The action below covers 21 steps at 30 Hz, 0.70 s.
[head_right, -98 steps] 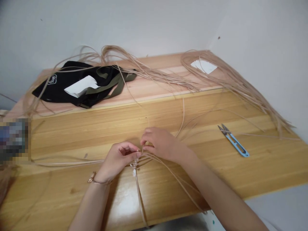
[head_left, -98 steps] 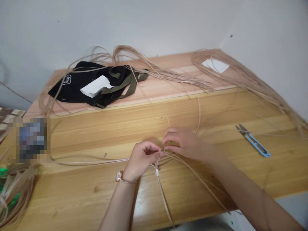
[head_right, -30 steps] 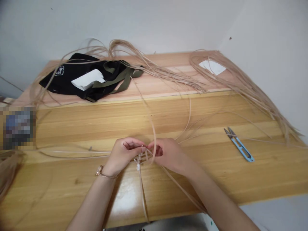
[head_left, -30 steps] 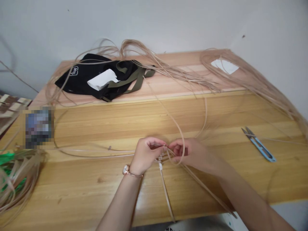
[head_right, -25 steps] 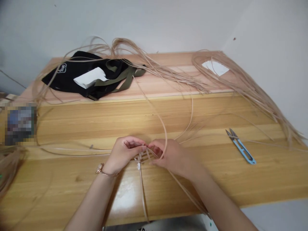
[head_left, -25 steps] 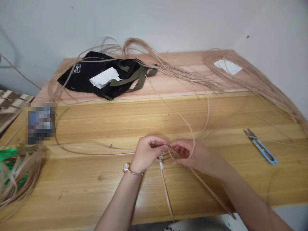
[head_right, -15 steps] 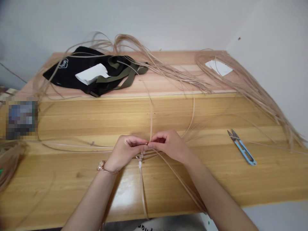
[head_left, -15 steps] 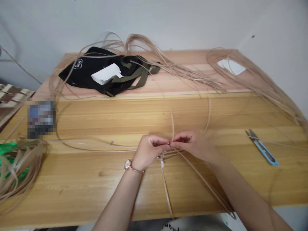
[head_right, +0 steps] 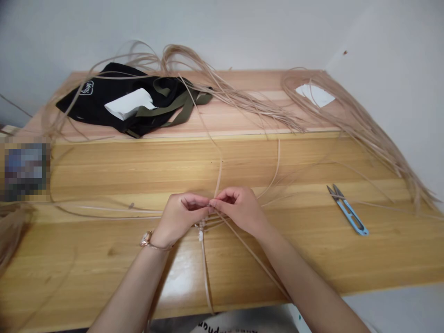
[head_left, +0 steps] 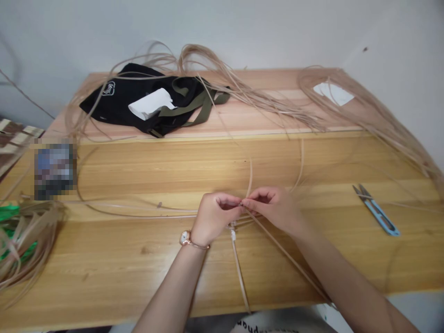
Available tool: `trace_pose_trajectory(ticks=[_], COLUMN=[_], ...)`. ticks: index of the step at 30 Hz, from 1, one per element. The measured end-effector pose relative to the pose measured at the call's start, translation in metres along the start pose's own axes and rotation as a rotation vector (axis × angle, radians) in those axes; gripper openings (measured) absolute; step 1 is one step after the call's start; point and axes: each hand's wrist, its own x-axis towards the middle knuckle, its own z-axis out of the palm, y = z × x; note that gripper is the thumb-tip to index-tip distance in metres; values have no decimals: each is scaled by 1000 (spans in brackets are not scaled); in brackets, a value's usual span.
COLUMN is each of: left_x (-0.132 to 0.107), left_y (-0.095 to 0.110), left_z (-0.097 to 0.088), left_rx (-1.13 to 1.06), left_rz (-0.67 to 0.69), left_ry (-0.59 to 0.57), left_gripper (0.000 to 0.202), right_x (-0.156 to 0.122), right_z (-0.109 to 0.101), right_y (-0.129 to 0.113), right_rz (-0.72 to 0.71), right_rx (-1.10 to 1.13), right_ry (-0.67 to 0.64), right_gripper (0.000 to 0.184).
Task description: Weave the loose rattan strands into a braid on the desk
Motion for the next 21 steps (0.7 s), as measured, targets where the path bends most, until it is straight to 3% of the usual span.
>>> trace_pose_trajectory(ticks=[10,15,21], left_x=[0,0,0], left_y=[2,0,-2], left_z=[0,0,1], left_rx=[-22,-36,-28], left_rz=[-37,-28,4], left_ry=[45,52,75], left_gripper=[17,18,16], right_x=[-7,-6,-2], right_z=[-6,-6,-4], right_y=[-4,1,6], right_rz=[181,121,-47], right_rx=[88,21,6], right_ry=[-92,-135,-162], right_gripper=[23,25,19])
